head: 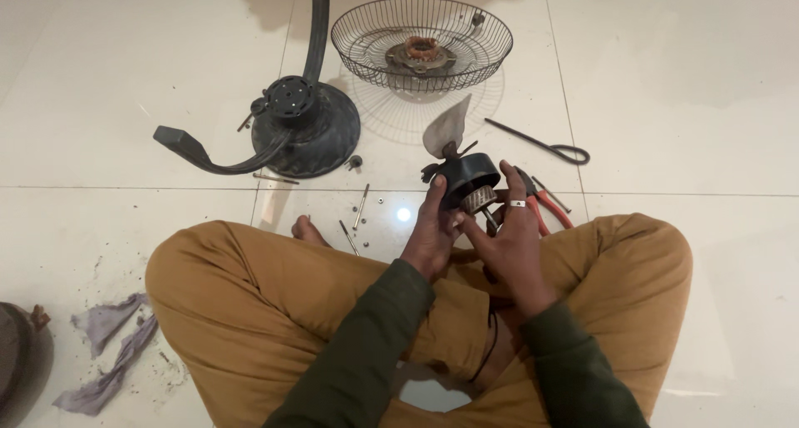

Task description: The person sits on the floor repairing a disassembled table fan. They fit the blade assembly onto the motor shaft, spin the blades by hand to check them, then wipe the plastic fan cover with a cloth.

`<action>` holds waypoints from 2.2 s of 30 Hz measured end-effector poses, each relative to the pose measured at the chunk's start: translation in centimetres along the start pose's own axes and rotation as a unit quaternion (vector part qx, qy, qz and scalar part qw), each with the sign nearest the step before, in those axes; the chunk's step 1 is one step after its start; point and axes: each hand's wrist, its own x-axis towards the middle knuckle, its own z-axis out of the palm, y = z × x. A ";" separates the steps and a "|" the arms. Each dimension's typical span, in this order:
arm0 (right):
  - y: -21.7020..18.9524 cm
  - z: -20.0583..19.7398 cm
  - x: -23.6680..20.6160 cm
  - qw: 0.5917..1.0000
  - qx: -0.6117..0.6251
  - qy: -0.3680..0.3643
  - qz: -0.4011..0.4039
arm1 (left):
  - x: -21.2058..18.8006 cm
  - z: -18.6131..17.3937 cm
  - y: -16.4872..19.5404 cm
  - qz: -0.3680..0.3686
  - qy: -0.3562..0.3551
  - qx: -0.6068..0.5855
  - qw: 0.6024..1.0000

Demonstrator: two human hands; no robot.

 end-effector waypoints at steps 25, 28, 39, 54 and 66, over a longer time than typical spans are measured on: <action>4.3 1.6 0.0 0.785 0.507 -0.070 0.350 | -1.8 1.7 1.3 0.040 -0.030 0.056 0.997; 3.2 0.7 0.1 0.949 0.230 0.016 0.214 | -1.7 1.7 1.4 0.027 -0.007 0.027 0.999; -0.7 -0.3 0.8 0.889 0.325 0.008 0.324 | -1.9 2.2 1.7 0.039 -0.020 0.026 0.999; -0.4 -0.4 1.1 0.823 0.450 -0.081 0.336 | -1.4 1.7 1.2 0.000 -0.024 0.024 0.999; 1.6 1.4 -0.1 0.979 0.170 0.034 0.110 | -1.0 1.3 1.2 0.012 0.013 0.036 0.999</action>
